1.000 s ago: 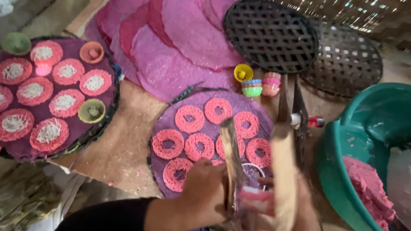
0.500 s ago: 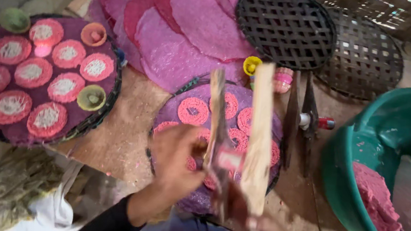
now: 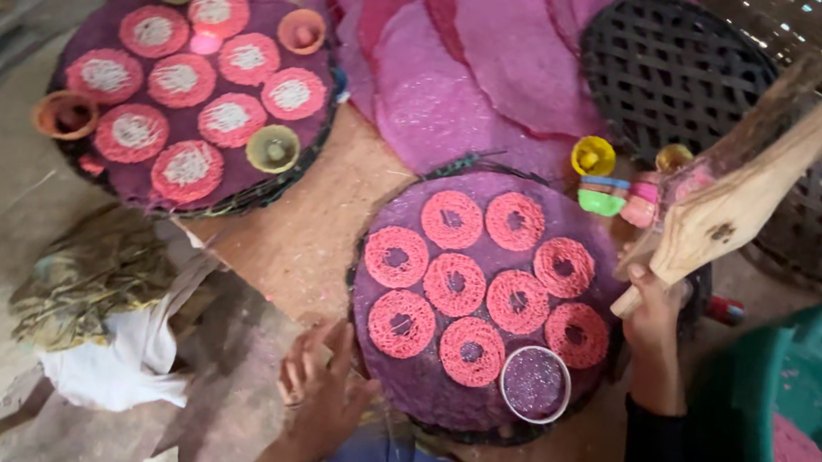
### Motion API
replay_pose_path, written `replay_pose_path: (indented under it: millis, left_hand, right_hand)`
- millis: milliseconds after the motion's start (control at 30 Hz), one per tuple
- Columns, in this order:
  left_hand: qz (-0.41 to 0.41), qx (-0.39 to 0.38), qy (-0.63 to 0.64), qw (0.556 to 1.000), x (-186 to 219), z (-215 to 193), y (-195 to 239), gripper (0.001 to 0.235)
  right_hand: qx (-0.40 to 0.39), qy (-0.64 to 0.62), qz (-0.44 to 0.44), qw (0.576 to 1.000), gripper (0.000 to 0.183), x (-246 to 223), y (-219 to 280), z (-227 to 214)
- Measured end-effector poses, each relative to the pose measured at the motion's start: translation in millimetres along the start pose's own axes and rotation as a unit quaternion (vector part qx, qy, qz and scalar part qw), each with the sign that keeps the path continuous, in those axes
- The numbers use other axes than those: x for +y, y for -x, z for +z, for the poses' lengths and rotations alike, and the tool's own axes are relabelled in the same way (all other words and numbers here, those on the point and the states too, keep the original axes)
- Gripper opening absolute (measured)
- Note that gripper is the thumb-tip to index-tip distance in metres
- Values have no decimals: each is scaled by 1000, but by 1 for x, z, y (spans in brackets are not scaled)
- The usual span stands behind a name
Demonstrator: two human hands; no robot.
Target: The person scoops pink paste from a green bowl and applies it to a cylindrical mold. They then use a wooden tool to press the paste into a circular mold, creating a decorative pink ring. The finished rings are placed on a purple mat.
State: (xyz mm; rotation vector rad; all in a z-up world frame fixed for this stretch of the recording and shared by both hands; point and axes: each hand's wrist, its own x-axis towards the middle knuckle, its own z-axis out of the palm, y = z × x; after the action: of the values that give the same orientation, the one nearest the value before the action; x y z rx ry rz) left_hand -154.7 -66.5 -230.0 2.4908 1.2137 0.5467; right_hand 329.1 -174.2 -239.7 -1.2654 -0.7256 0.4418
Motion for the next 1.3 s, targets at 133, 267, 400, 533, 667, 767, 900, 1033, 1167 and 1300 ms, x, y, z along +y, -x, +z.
replay_pose_path:
  millis: [133, 267, 400, 533, 667, 767, 900, 1033, 1167, 1300]
  left_hand:
    - [-51, -36, 65, 996, 15, 1, -6, 91]
    - [-123, -86, 134, 980, 21, 14, -10, 96]
    - [-135, -81, 181, 971, 9, 30, -20, 94]
    - [-121, -44, 270, 954, -19, 41, -39, 82]
    - [-200, -96, 185, 957, -46, 47, -58, 73]
    - [-157, -55, 169, 972, -61, 51, -81, 68]
    - [-135, -123, 314, 932, -67, 46, -124, 57]
    - [-90, -118, 379, 914, -63, 31, -153, 52]
    - [-82, -161, 486, 855, -49, 25, -191, 51]
    - [-50, -223, 315, 921, -39, 59, -272, 53]
  right_hand:
    - [27, -41, -3, 999, 55, 3, 2, 9]
    - [42, -46, 40, 997, 52, 8, 7, 3]
    - [37, -89, 53, 994, 54, -10, 25, 1]
    - [26, -146, 85, 985, 65, -52, 64, 13]
    - [47, -87, 43, 994, 70, -85, 115, 33]
    - [69, -113, 24, 991, 85, -96, 154, 47]
    - [113, -146, -8, 983, 92, -103, 185, 72]
    - [146, -140, -57, 978, 92, -109, 208, 103]
    - [186, -147, -70, 969, 96, -107, 224, 120]
    - [179, -162, -53, 969, 95, -87, 239, 130]
